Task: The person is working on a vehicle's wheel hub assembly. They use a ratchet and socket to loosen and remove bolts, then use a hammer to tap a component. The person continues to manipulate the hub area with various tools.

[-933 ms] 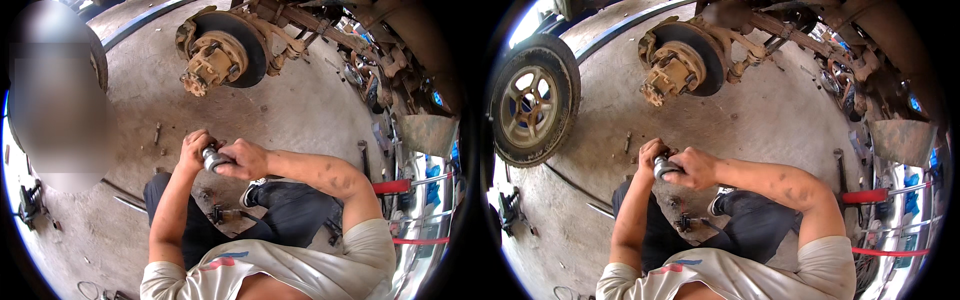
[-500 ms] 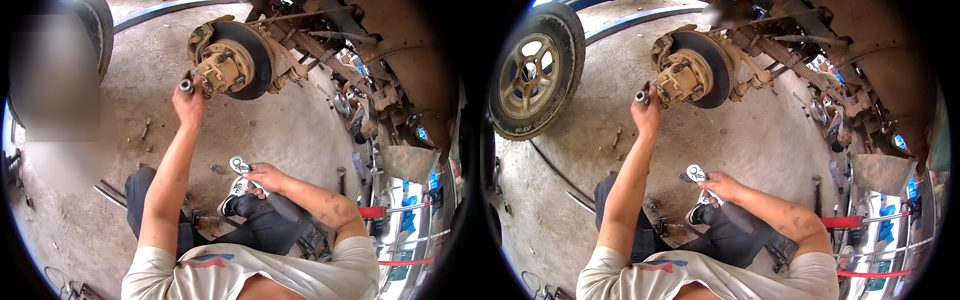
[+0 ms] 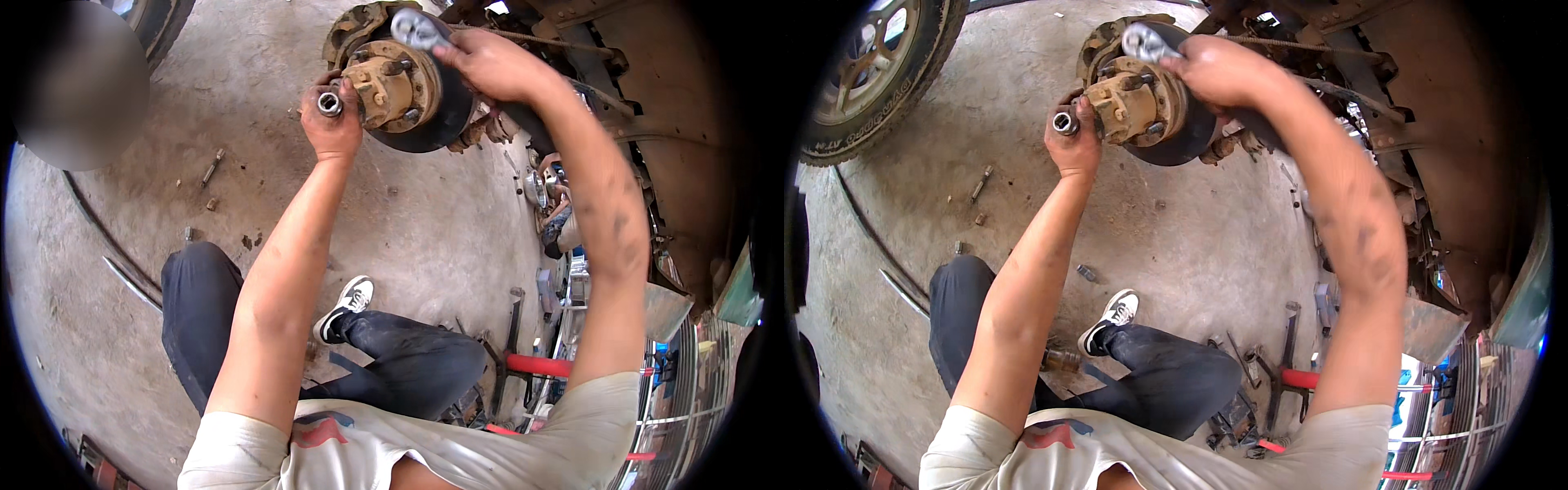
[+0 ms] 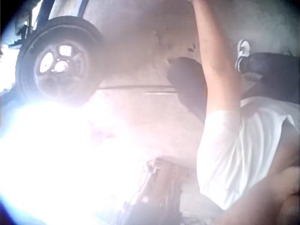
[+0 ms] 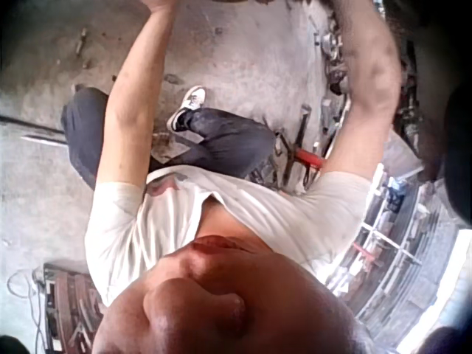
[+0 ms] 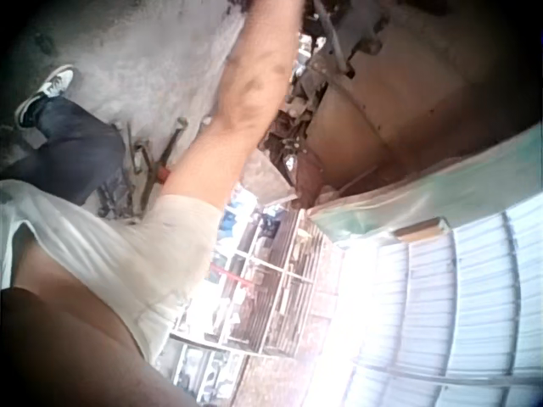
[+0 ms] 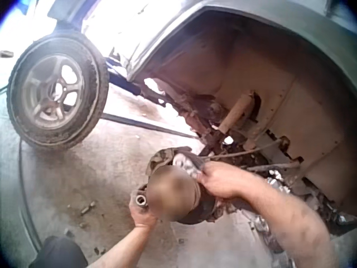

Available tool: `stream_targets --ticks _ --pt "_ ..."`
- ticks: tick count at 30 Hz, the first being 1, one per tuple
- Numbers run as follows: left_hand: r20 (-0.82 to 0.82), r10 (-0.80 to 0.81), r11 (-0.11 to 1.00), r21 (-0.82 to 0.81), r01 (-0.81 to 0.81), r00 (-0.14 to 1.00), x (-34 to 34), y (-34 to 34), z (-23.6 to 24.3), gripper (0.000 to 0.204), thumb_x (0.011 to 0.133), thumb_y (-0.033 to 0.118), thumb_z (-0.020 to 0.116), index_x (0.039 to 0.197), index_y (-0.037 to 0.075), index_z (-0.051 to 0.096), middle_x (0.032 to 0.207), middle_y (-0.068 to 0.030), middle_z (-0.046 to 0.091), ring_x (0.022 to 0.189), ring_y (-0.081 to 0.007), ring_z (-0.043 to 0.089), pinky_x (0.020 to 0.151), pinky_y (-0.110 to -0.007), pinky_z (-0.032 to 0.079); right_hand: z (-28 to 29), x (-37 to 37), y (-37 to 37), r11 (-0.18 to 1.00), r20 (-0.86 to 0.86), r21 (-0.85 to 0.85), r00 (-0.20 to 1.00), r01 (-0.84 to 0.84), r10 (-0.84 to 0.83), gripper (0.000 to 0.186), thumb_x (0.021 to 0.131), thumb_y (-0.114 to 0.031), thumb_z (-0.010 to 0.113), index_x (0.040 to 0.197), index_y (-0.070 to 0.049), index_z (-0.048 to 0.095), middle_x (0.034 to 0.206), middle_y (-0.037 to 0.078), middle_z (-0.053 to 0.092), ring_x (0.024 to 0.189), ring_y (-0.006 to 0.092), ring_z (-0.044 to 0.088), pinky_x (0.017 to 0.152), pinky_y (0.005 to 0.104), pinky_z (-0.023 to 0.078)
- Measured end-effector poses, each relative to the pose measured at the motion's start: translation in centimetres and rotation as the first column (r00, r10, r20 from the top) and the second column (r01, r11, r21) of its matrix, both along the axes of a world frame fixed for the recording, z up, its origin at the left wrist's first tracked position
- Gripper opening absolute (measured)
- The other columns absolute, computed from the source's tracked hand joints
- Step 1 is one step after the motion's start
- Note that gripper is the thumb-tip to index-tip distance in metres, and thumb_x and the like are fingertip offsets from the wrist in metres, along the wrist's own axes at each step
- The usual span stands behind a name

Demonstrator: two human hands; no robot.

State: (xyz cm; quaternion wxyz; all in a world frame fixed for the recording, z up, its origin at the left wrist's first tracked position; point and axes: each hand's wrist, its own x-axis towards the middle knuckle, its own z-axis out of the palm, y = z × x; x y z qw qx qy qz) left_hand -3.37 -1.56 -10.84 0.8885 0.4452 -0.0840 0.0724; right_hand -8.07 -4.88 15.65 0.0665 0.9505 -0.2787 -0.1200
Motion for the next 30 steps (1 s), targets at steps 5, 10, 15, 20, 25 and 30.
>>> stream_targets --ticks 5,10,15,20,25,30 --pt "0.014 0.023 0.997 -0.071 -0.022 1.000 0.0 -0.2 0.0 0.028 0.084 0.024 0.071 0.078 0.003 0.054 0.098 -0.0160 0.065 0.092 -0.0270 0.064 0.081 -0.036 0.048 -0.6 4.1 -5.0 0.879 -0.153 -0.209 0.902 -0.428 0.403 0.046 0.094 -0.042 0.053 0.105 0.001 0.061 0.075 0.019 0.062 0.068 0.0299 0.064 0.061 0.0400 0.051" --pt "-0.006 0.001 0.999 -0.035 -0.001 1.000 1.0 0.2 -0.4 0.029 0.083 0.023 0.072 0.077 0.003 0.053 0.097 -0.0154 0.066 0.092 -0.0263 0.064 0.081 -0.036 0.048 -1.8 5.7 -1.8 0.905 -0.153 -0.257 0.939 -0.339 0.309 0.045 0.096 -0.038 0.047 0.095 0.002 0.067 0.087 0.024 0.066 0.086 0.0390 0.065 0.077 0.0469 0.051" --pt "0.008 0.009 0.997 -0.081 -0.008 1.000 0.5 -0.4 -0.5 0.029 0.083 0.023 0.072 0.077 0.002 0.053 0.095 -0.0149 0.066 0.091 -0.0255 0.063 0.082 -0.035 0.048 -2.1 5.3 -1.0 0.881 -0.524 -0.251 0.822 -0.400 0.224 0.040 0.096 -0.036 0.049 0.100 -0.001 0.069 0.089 0.021 0.068 0.088 0.0367 0.065 0.080 0.0445 0.050" --pt "0.043 0.028 0.998 -0.054 -0.026 0.999 1.3 0.1 -0.3 0.028 0.084 0.022 0.071 0.079 0.001 0.053 0.096 -0.0157 0.067 0.087 -0.0237 0.063 0.081 -0.034 0.048 -1.0 6.5 -0.3 0.932 -0.055 -0.242 0.963 -0.271 0.266 0.044 0.096 -0.038 0.047 0.095 0.000 0.068 0.090 0.024 0.066 0.088 0.0382 0.064 0.078 0.0461 0.050" --pt "0.023 0.009 1.000 -0.003 -0.009 1.000 0.3 0.0 0.0 0.026 0.084 0.022 0.069 0.079 0.001 0.054 0.094 -0.0156 0.068 0.084 -0.0236 0.063 0.078 -0.034 0.049 -1.9 5.6 -0.5 0.862 -0.558 -0.169 0.767 -0.478 0.316 0.046 0.097 -0.041 0.048 0.100 0.000 0.068 0.086 0.020 0.068 0.081 0.0360 0.066 0.075 0.0455 0.051" --pt "0.041 0.059 0.998 -0.032 -0.058 0.997 0.8 0.2 0.1 0.027 0.084 0.022 0.070 0.077 0.002 0.054 0.092 -0.0155 0.068 0.083 -0.0249 0.064 0.077 -0.035 0.049 1.0 7.5 0.5 0.867 -0.087 -0.378 0.945 -0.324 0.316 0.037 0.093 -0.032 0.048 0.091 -0.001 0.069 0.091 0.026 0.065 0.089 0.0388 0.064 0.078 0.0448 0.051"
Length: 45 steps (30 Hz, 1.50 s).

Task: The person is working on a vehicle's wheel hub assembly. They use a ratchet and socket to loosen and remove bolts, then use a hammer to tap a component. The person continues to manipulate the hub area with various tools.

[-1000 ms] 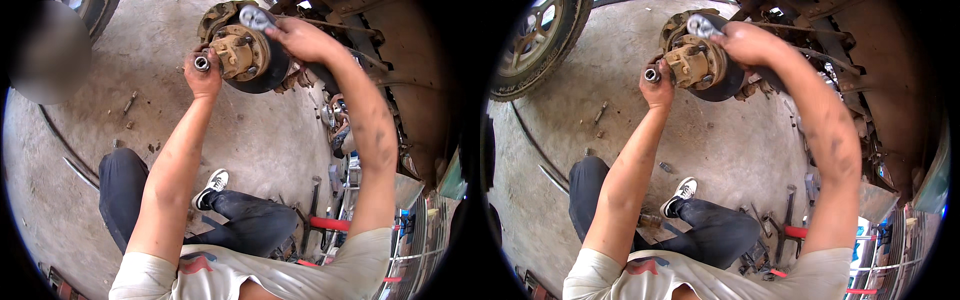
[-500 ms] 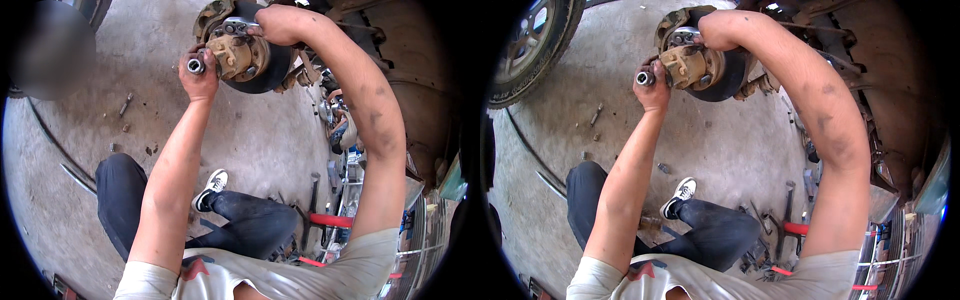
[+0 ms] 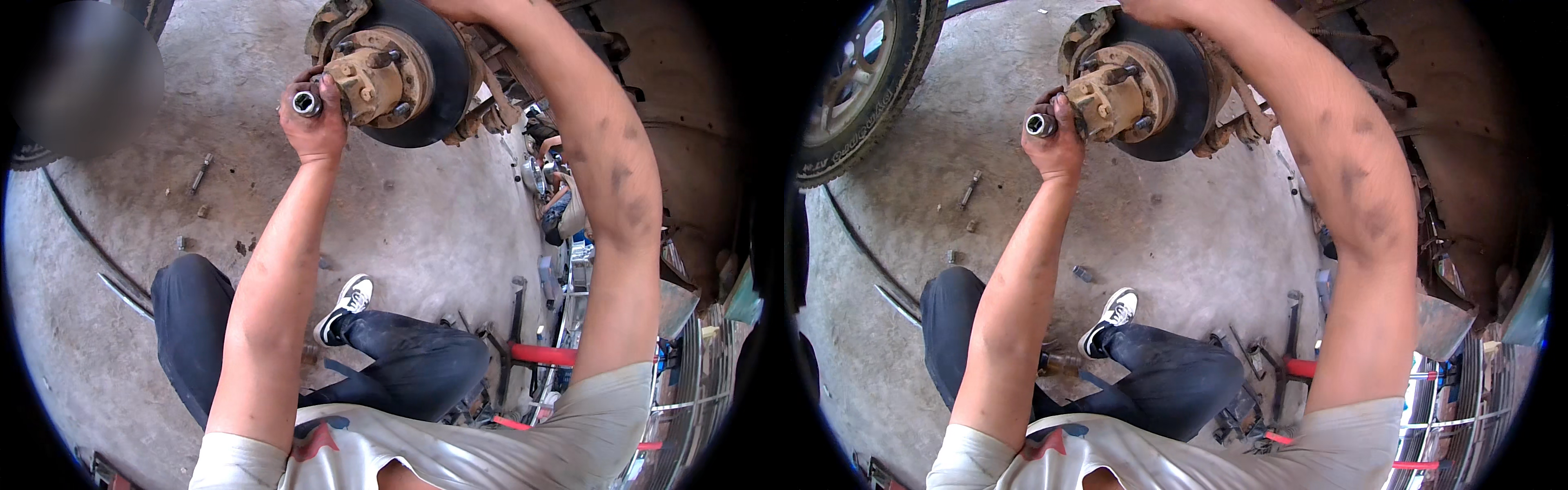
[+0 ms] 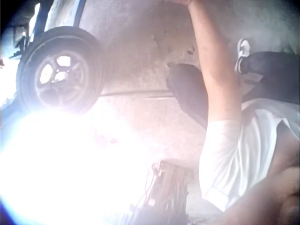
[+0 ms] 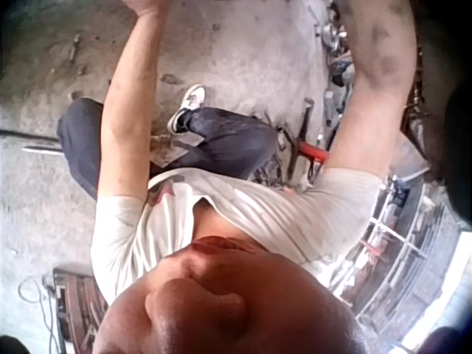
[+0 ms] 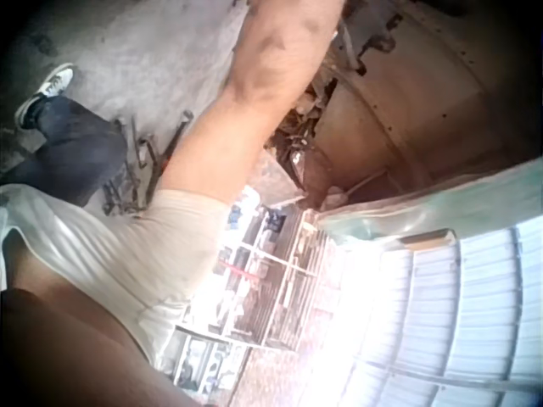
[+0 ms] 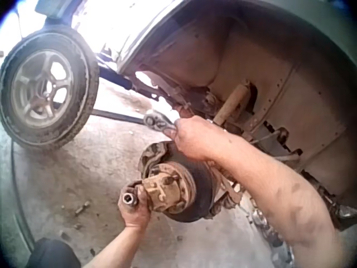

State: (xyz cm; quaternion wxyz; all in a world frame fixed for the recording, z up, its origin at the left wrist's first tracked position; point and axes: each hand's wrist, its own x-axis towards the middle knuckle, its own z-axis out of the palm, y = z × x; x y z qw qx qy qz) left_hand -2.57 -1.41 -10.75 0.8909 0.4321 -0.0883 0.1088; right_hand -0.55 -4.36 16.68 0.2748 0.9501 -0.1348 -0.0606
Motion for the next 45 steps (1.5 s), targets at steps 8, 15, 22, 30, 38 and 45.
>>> stream_targets --ticks 8,15,22,30,38,45 --pt "0.038 0.002 1.000 0.028 -0.003 0.999 0.5 -0.1 -0.7 0.025 0.088 0.022 0.068 0.093 -0.002 0.060 0.094 -0.0076 0.065 0.084 -0.0140 0.058 0.081 -0.028 0.047 0.5 -1.0 3.0 0.999 -0.310 0.033 0.950 -0.028 0.037 0.023 0.085 -0.022 0.056 0.090 -0.006 0.070 0.092 0.020 0.068 0.085 0.0356 0.066 0.076 0.0435 0.052" --pt "0.006 0.002 0.998 0.066 -0.003 1.000 0.8 0.5 -0.2 0.024 0.087 0.022 0.069 0.089 -0.001 0.061 0.095 -0.0076 0.067 0.084 -0.0140 0.059 0.080 -0.028 0.047 -2.5 -2.3 2.3 0.978 -0.333 -0.064 0.920 0.196 -0.207 0.024 0.081 -0.019 0.058 0.094 -0.004 0.070 0.098 0.020 0.068 0.090 0.0344 0.066 0.080 0.0441 0.052" --pt "0.032 0.010 1.000 0.018 -0.011 0.999 -0.6 -0.8 -0.4 0.023 0.087 0.021 0.069 0.088 -0.001 0.061 0.095 -0.0089 0.067 0.084 -0.0136 0.059 0.080 -0.028 0.048 1.3 0.0 0.1 0.999 0.145 -0.024 0.988 -0.042 0.045 0.033 0.088 -0.029 0.054 0.088 -0.001 0.070 0.091 0.024 0.066 0.089 0.0356 0.066 0.077 0.0445 0.052" --pt "0.043 0.036 0.997 0.065 -0.039 0.998 0.5 0.0 -0.3 0.025 0.087 0.022 0.069 0.086 -0.001 0.059 0.095 -0.0096 0.067 0.082 -0.0139 0.059 0.079 -0.029 0.048 -0.3 -0.8 1.1 0.990 -0.337 -0.107 0.933 0.092 -0.123 0.030 0.087 -0.029 0.056 0.093 -0.004 0.071 0.097 0.020 0.068 0.092 0.0340 0.065 0.082 0.0431 0.050" --pt "0.024 0.019 0.999 0.025 -0.020 1.000 1.0 0.0 -0.7 0.026 0.086 0.024 0.070 0.089 -0.001 0.061 0.095 -0.0090 0.068 0.083 -0.0139 0.059 0.079 -0.029 0.048 -1.8 -3.3 0.8 0.994 -0.365 0.005 0.925 -0.110 0.105 0.025 0.084 -0.021 0.058 0.101 -0.008 0.070 0.105 0.016 0.067 0.097 0.0321 0.065 0.083 0.0429 0.052" --pt "-0.020 -0.025 0.998 0.054 0.026 1.000 -0.7 -0.5 -0.3 0.026 0.088 0.025 0.068 0.091 -0.001 0.063 0.092 -0.0074 0.067 0.083 -0.0136 0.059 0.079 -0.028 0.048 2.1 -0.1 1.8 0.989 -0.113 -0.119 0.990 -0.092 0.079 0.022 0.085 -0.024 0.058 0.088 -0.007 0.071 0.091 0.020 0.067 0.084 0.0362 0.066 0.073 0.0434 0.053"
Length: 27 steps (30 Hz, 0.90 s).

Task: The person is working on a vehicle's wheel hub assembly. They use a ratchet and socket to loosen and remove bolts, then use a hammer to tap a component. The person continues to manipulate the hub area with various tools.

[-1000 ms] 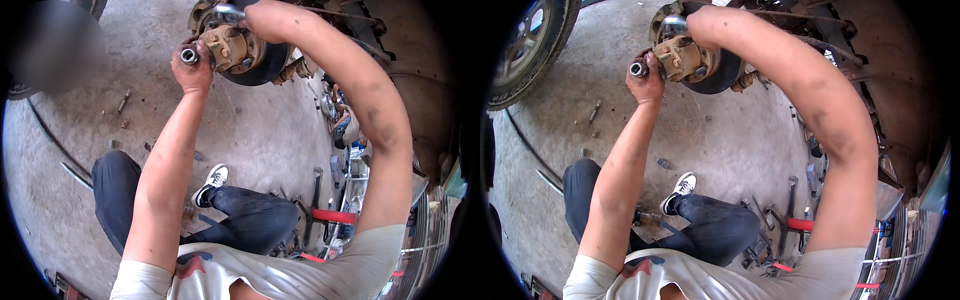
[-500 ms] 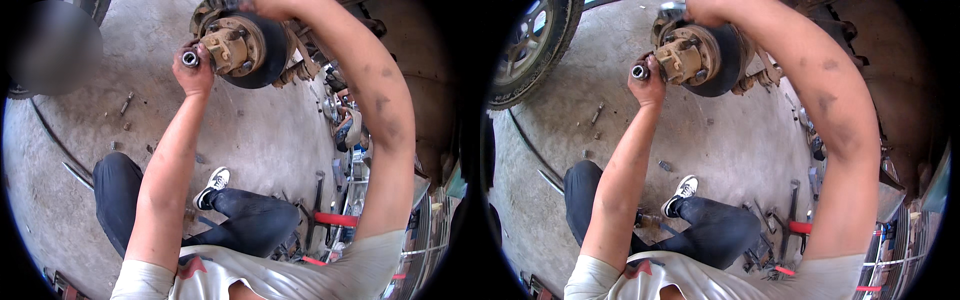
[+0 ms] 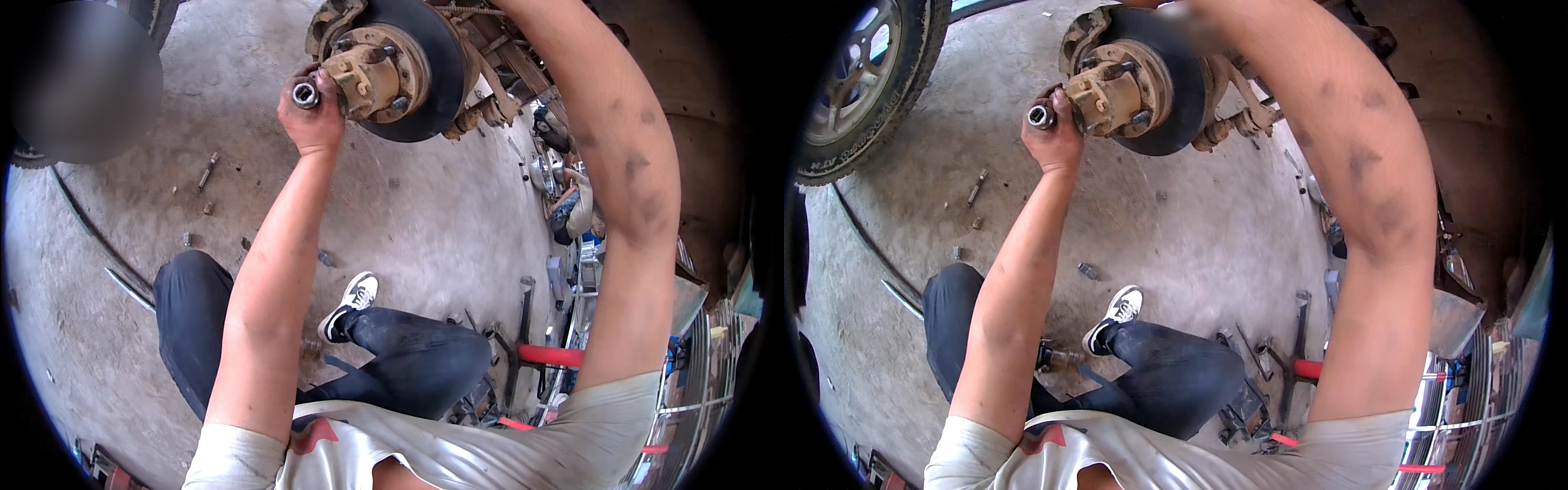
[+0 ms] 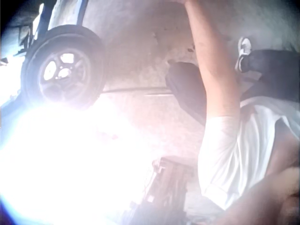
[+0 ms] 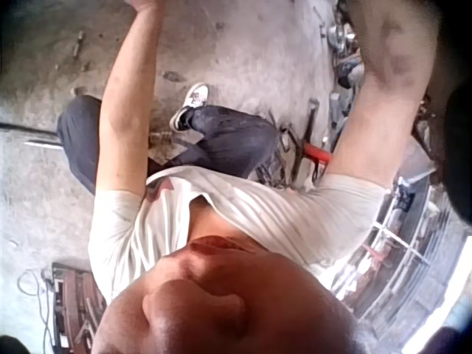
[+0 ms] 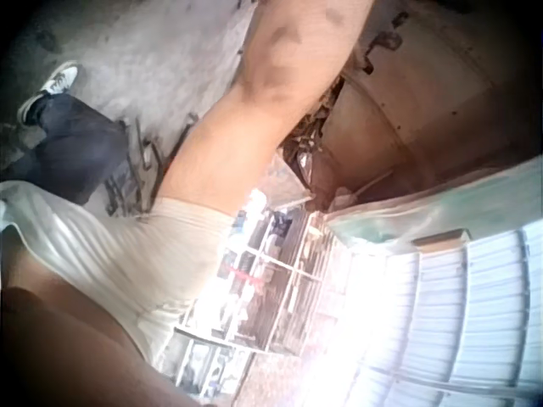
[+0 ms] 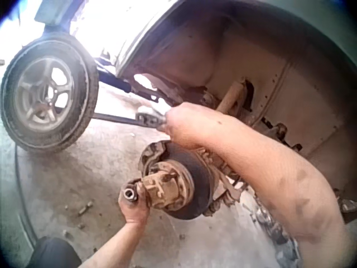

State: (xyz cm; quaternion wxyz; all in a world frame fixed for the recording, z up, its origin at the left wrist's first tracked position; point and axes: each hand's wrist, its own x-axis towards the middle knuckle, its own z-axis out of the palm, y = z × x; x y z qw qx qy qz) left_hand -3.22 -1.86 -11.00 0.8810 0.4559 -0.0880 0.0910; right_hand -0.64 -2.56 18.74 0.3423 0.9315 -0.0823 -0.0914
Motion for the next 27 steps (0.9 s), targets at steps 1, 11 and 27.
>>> stream_targets --ticks 1,11,27 --pt "0.015 0.020 1.000 0.021 -0.020 1.000 -0.2 0.0 0.1 0.027 0.088 0.025 0.068 0.092 -0.001 0.064 0.092 -0.0071 0.067 0.083 -0.0135 0.060 0.079 -0.028 0.048 -0.1 -0.2 0.2 0.999 0.074 -0.014 0.997 0.030 -0.029 0.027 0.088 -0.029 0.056 0.089 -0.006 0.071 0.094 0.019 0.068 0.087 0.0351 0.066 0.074 0.0437 0.053" --pt "-0.050 0.009 1.000 0.014 -0.009 0.999 1.1 0.8 0.5 0.027 0.084 0.025 0.070 0.091 -0.001 0.063 0.088 -0.0103 0.068 0.080 -0.0187 0.063 0.077 -0.031 0.050 -2.5 -1.6 2.5 0.983 -0.156 0.129 0.981 0.133 -0.112 0.022 0.080 -0.017 0.060 0.097 -0.009 0.071 0.099 0.016 0.069 0.093 0.0310 0.066 0.080 0.0428 0.053" --pt "0.012 0.039 0.999 0.009 -0.039 0.999 -0.4 0.2 0.4 0.026 0.087 0.023 0.069 0.095 -0.001 0.064 0.090 -0.0065 0.067 0.082 -0.0144 0.060 0.079 -0.029 0.048 0.8 -1.3 -2.8 0.985 0.247 0.170 0.968 -0.002 -0.041 0.036 0.093 -0.033 0.048 0.095 -0.003 0.068 0.088 0.025 0.065 0.083 0.0400 0.065 0.075 0.0482 0.051"
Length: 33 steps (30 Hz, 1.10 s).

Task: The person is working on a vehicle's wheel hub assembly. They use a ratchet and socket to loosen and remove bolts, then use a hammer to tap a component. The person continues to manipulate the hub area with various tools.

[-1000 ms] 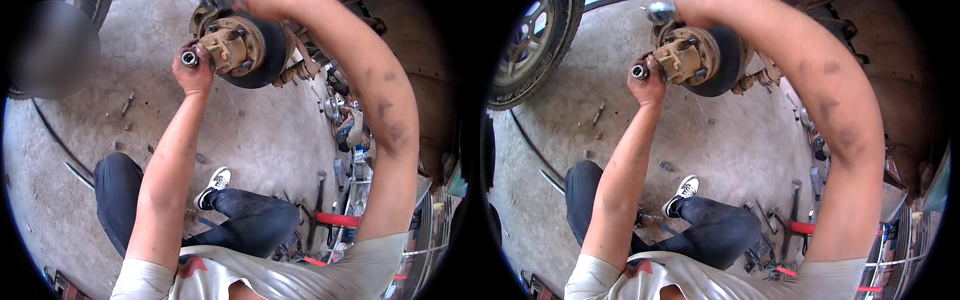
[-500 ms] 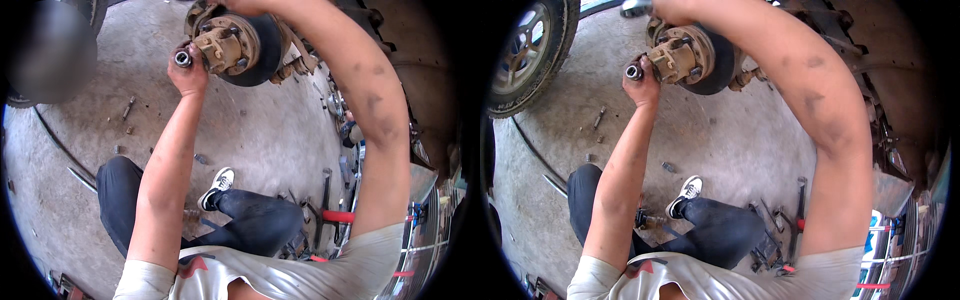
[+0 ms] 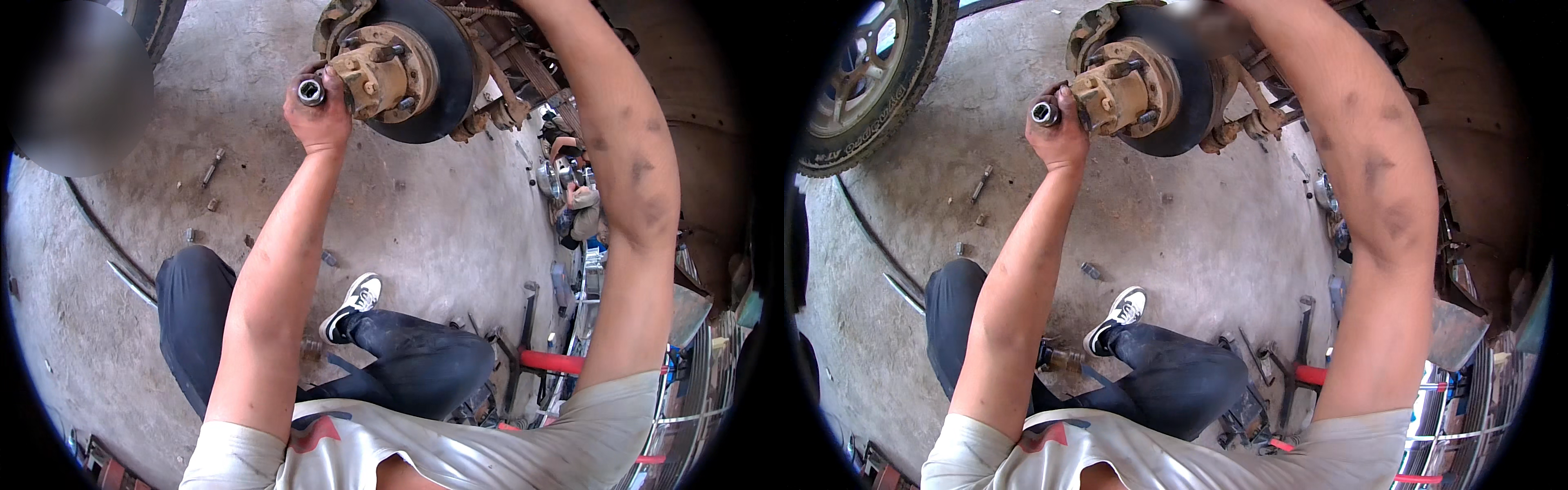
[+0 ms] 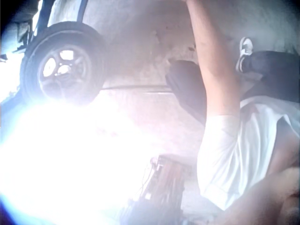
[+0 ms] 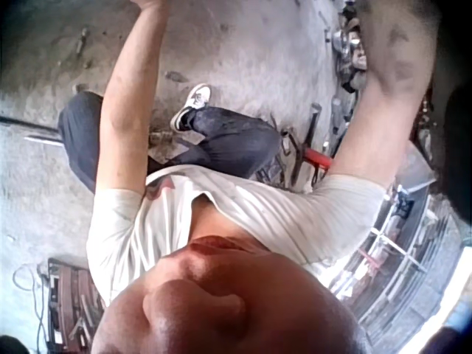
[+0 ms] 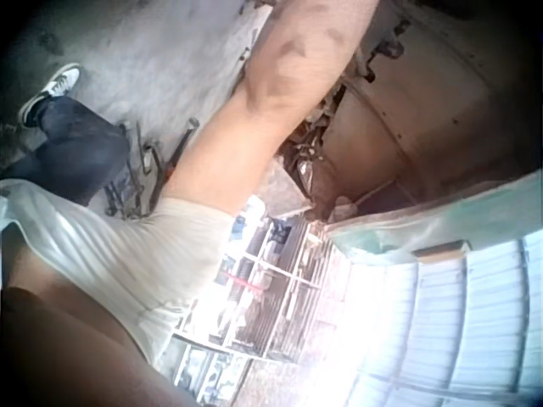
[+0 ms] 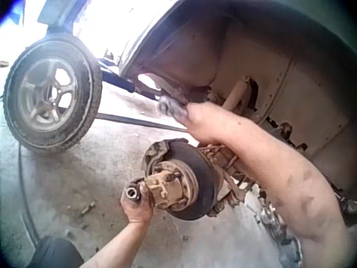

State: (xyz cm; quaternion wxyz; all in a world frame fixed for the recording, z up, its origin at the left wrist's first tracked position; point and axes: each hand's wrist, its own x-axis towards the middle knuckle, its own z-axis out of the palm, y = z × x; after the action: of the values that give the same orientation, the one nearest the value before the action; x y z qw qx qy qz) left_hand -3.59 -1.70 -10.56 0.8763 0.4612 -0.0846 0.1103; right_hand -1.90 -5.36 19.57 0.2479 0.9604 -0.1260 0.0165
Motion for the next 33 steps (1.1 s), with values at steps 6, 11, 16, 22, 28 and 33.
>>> stream_targets --ticks 6,11,16,22,28,33 --pt "-0.024 -0.009 0.999 -0.039 0.008 1.000 1.7 0.5 -0.4 0.026 0.087 0.022 0.069 0.096 -0.002 0.064 0.090 -0.0061 0.066 0.082 -0.0140 0.060 0.078 -0.029 0.049 -4.6 0.2 1.4 0.993 -0.461 -0.087 0.887 -0.077 0.028 0.029 0.087 -0.031 0.054 0.102 -0.011 0.070 0.099 0.015 0.069 0.095 0.0317 0.066 0.082 0.0438 0.052" --pt "-0.009 -0.004 1.000 0.029 0.004 1.000 1.2 0.5 -0.3 0.024 0.087 0.021 0.068 0.095 -0.002 0.065 0.088 -0.0065 0.067 0.081 -0.0144 0.060 0.077 -0.029 0.049 -3.3 -0.2 5.8 0.997 -0.559 -0.056 0.826 0.049 -0.072 0.033 0.079 -0.032 0.064 0.105 -0.012 0.070 0.106 0.011 0.069 0.097 0.0276 0.066 0.081 0.0424 0.053" --pt "-0.053 -0.024 1.000 -0.011 0.023 0.998 -0.1 -0.2 -0.5 0.027 0.080 0.024 0.070 0.092 0.000 0.065 0.087 -0.0124 0.068 0.079 -0.0232 0.065 0.075 -0.033 0.051 -2.5 -0.2 6.7 0.980 0.017 -0.054 0.982 0.189 -0.189 0.036 0.091 -0.033 0.053 0.101 -0.001 0.068 0.102 0.022 0.067 0.101 0.0322 0.064 0.083 0.0452 0.052" --pt "-0.025 0.037 0.999 0.022 -0.036 0.999 1.3 -0.1 -0.5 0.028 0.081 0.025 0.070 0.092 0.001 0.065 0.085 -0.0119 0.068 0.079 -0.0223 0.065 0.075 -0.033 0.051 -3.2 -1.6 6.1 0.969 -0.537 -0.173 0.807 0.177 -0.244 0.032 0.084 -0.035 0.060 0.106 -0.014 0.069 0.103 0.012 0.069 0.098 0.0300 0.065 0.083 0.0426 0.052" --pt "-0.045 0.013 0.999 -0.052 -0.015 0.999 1.0 -0.2 -0.6 0.029 0.080 0.027 0.072 0.092 0.001 0.066 0.086 -0.0102 0.069 0.080 -0.0205 0.066 0.075 -0.033 0.052 -2.2 1.1 4.7 0.995 0.129 -0.059 0.989 0.080 -0.072 0.027 0.089 -0.025 0.054 0.102 -0.005 0.067 0.103 0.017 0.068 0.097 0.0323 0.065 0.081 0.0427 0.053" --pt "-0.022 0.032 0.999 0.024 -0.032 0.999 1.5 0.3 -0.7 0.032 0.079 0.029 0.072 0.093 0.001 0.066 0.086 -0.0114 0.069 0.080 -0.0214 0.066 0.075 -0.033 0.052 -4.1 -1.7 7.3 0.948 -0.627 -0.192 0.711 0.255 -0.318 0.039 0.077 -0.032 0.067 0.113 -0.017 0.067 0.109 0.010 0.068 0.103 0.0263 0.065 0.087 0.0406 0.051"
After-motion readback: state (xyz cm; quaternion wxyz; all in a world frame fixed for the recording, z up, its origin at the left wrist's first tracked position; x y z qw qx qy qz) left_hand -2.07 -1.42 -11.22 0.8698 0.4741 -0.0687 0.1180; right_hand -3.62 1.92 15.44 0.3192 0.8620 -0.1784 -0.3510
